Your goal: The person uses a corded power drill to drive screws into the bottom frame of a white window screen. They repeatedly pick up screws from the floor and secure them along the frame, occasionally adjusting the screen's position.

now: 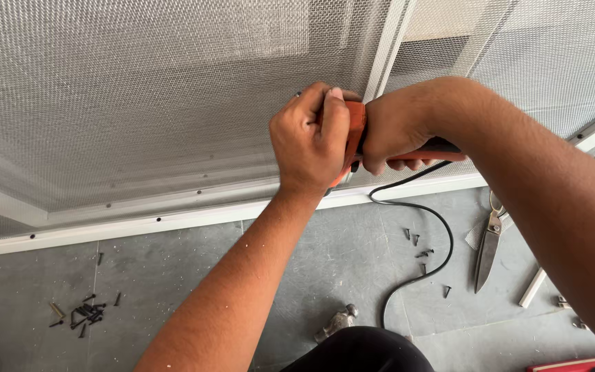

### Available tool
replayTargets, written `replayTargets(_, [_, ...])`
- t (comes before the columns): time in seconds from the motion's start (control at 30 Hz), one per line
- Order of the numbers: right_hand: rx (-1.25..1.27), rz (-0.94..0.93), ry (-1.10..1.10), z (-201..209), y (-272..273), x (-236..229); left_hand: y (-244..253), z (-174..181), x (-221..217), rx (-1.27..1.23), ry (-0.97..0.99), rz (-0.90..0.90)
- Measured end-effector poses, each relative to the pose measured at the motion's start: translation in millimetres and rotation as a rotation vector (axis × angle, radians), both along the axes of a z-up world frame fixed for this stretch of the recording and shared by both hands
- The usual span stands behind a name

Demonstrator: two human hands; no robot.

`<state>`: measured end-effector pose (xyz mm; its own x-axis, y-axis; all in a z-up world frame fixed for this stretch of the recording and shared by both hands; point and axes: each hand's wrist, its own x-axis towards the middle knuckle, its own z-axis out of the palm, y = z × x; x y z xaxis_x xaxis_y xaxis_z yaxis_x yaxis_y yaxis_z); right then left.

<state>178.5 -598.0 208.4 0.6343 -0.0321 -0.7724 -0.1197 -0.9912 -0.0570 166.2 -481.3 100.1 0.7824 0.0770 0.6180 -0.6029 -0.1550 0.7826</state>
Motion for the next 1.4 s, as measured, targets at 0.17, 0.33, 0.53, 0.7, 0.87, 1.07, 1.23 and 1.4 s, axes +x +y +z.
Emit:
replayTargets(0.17, [-0.027,0.039,0.002,4.3,4.1,-0.8,0.6,0.2,-0.4,-0.011,0.012,-0.004])
replayTargets(0.33, [-0.020,0.017,-0.003,6.2,4.4,-0.8,0.8,-0.1,-0.3,0.004,0.012,0.008])
replayTargets(0.53, [-0.039,0.029,-0.011,3.6,1.9,-0.3,0.3,-1.3,-0.8,0.008,0.008,0.018])
replayTargets(0.7, [-0.033,0.033,-0.015,4.0,1.2,-0.7,-1.1,-0.2,-1.7,0.006,0.027,0.025])
replayTargets(0.87, [-0.025,0.051,-0.010,4.8,1.3,-0.5,-0.9,-0.6,-3.2,-0.010,-0.001,0.016])
replayTargets(1.07, [-0.041,0.037,-0.019,4.4,1.3,-0.8,-2.3,0.1,-1.9,-0.004,0.027,0.018])
replayTargets(1.23, [-0.024,0.035,-0.021,3.6,0.0,-0.4,-2.9,-0.2,-3.3,-0.009,0.016,0.017])
replayTargets(1.4, [-0.023,0.027,-0.018,4.6,0.1,-0.2,-1.4,0.2,-2.5,0.018,0.028,0.023])
